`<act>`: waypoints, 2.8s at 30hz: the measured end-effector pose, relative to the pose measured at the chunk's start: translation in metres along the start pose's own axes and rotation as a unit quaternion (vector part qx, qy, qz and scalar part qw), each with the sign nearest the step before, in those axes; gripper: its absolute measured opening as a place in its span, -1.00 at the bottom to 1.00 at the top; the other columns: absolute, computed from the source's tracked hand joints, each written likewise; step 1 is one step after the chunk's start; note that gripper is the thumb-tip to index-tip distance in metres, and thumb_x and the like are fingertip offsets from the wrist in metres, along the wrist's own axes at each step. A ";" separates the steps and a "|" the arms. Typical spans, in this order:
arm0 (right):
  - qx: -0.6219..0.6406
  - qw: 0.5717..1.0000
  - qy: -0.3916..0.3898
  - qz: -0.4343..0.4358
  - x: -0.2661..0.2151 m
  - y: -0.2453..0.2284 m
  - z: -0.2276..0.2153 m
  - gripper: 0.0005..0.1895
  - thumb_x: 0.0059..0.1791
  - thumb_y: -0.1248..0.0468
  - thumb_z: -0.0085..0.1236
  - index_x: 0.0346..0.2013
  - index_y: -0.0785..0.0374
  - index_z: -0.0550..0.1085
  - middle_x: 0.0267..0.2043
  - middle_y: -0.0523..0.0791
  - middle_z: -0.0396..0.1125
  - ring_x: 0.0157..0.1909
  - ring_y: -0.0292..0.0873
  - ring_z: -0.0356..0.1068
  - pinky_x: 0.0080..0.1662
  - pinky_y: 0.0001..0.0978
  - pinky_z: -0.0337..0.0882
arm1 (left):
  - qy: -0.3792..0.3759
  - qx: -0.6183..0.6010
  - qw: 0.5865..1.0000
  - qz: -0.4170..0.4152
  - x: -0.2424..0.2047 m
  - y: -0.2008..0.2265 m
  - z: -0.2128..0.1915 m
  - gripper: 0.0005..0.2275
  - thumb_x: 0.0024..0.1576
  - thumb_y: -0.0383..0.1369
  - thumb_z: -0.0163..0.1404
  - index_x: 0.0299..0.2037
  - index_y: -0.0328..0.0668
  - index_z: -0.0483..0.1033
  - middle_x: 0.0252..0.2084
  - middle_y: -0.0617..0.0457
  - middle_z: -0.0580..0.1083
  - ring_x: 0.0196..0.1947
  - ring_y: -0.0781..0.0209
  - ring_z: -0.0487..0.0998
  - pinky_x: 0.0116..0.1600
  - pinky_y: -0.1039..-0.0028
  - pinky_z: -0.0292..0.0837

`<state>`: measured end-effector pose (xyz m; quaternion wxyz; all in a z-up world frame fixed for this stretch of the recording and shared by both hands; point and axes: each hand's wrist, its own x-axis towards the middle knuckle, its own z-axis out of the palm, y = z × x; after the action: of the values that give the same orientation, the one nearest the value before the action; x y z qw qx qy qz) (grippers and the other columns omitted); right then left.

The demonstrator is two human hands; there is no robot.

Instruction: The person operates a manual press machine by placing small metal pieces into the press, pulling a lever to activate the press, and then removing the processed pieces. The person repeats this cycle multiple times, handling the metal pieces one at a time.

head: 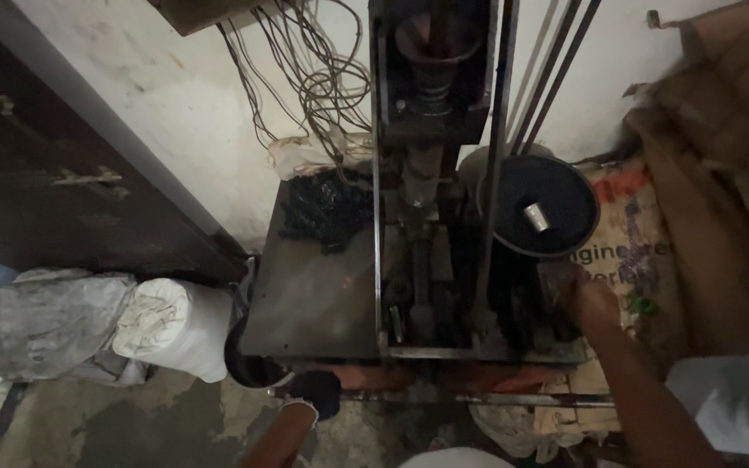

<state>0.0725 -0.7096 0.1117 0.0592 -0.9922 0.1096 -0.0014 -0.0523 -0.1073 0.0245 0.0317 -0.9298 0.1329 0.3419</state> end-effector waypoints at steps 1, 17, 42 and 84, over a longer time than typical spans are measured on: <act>0.017 1.000 0.019 0.005 0.006 -0.003 0.000 -0.55 0.10 0.02 -0.12 0.20 0.12 0.41 -0.25 0.22 0.48 -0.18 0.31 0.50 -0.11 0.16 0.48 | -0.006 -0.004 1.000 0.005 -0.001 0.003 0.000 -0.77 0.08 -0.23 -0.02 -0.23 -0.08 0.67 -0.08 -0.18 0.58 -0.04 -0.17 0.62 0.03 0.05 0.53; 0.132 0.990 0.043 -0.006 0.021 -0.013 -0.008 -0.56 0.06 0.00 -0.04 0.11 0.09 0.54 -0.19 0.15 0.51 -0.18 0.28 0.52 -0.10 0.13 0.51 | 0.002 -0.024 0.994 0.105 -0.031 0.001 -0.048 -0.63 0.11 -0.02 -0.03 -0.38 -0.15 0.64 -0.30 -0.22 0.58 -0.23 -0.22 0.63 -0.07 -0.02 0.51; 0.134 0.988 0.070 0.026 0.009 -0.019 -0.017 -0.56 0.06 -0.08 0.02 0.16 -0.07 0.55 -0.20 0.07 0.55 -0.12 0.21 0.53 -0.03 0.10 0.48 | 0.070 -0.028 0.988 0.136 -0.039 0.001 -0.044 -0.64 0.06 -0.03 0.08 -0.42 -0.19 0.66 -0.37 -0.22 0.56 -0.32 -0.20 0.62 -0.13 0.01 0.52; 0.064 0.993 0.050 0.082 0.010 -0.013 -0.005 -0.49 0.19 -0.17 -0.05 -0.04 0.18 0.62 -0.13 0.17 0.52 -0.07 0.23 0.53 0.01 0.06 0.49 | 0.129 -0.022 0.968 0.214 -0.057 0.005 -0.065 -0.66 0.18 0.02 -0.07 -0.25 0.02 0.67 -0.50 -0.22 0.54 -0.47 -0.27 0.58 -0.32 -0.11 0.45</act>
<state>0.0848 -0.6993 0.1180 0.1166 -0.9728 0.1929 -0.0530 -0.0547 -0.1091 0.1110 -0.0801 -0.9163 0.3246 0.2206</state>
